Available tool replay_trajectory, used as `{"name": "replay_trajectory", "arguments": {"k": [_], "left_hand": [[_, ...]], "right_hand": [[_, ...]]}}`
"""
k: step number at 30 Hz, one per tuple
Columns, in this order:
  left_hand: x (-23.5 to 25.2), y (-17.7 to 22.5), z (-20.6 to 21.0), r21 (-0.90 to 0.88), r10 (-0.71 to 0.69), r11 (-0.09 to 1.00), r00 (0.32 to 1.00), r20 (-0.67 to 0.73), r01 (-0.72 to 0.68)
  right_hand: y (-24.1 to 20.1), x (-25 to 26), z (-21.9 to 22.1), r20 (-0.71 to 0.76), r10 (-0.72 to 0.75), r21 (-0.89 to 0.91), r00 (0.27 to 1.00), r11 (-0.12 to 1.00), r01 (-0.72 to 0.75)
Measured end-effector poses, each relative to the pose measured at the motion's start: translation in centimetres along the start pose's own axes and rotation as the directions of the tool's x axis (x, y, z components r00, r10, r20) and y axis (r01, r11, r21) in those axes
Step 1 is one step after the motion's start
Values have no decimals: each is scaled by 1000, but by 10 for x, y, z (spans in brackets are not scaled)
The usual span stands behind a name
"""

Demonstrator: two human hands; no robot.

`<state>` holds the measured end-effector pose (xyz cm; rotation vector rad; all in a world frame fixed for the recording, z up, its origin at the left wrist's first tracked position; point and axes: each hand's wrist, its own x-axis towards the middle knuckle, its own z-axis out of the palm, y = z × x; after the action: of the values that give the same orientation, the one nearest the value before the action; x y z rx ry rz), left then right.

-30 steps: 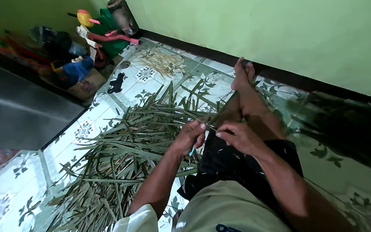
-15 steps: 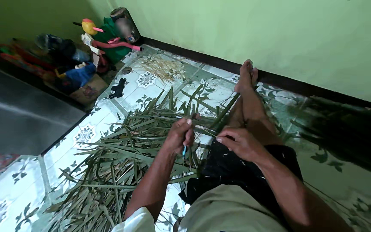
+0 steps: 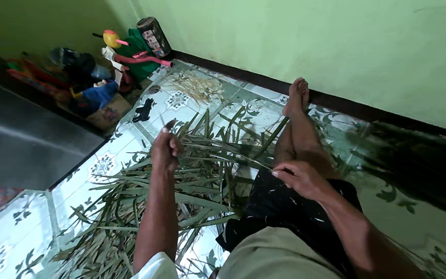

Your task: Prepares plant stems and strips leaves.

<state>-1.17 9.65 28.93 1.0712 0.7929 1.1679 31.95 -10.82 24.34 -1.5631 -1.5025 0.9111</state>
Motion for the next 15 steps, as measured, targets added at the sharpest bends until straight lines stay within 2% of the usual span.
{"name": "replay_trajectory", "arguments": {"k": [2,3,6,9,11,15], "left_hand": [[-2,-2,-11,-55,34,998,998,-47,-37],[-6,-7,-12,-76,32,997,999,-28,-34],[-37,-40,16,-4,-106,994,976,191,108],[-73,-74,72,196,-331,943,827,455,269],[-81,-87,95,177,-358,933,766,534,313],[-62,-80,91,-14,-297,941,846,444,338]], "right_hand": [[-1,0,-1,2,51,22,999,998,-51],[-2,2,-1,2,61,33,998,998,-61],[-8,7,6,23,59,59,998,996,-61],[-14,11,16,48,23,70,999,997,-26],[-13,11,19,60,-37,57,997,998,34],[-6,6,15,66,-71,20,995,997,70]]}}
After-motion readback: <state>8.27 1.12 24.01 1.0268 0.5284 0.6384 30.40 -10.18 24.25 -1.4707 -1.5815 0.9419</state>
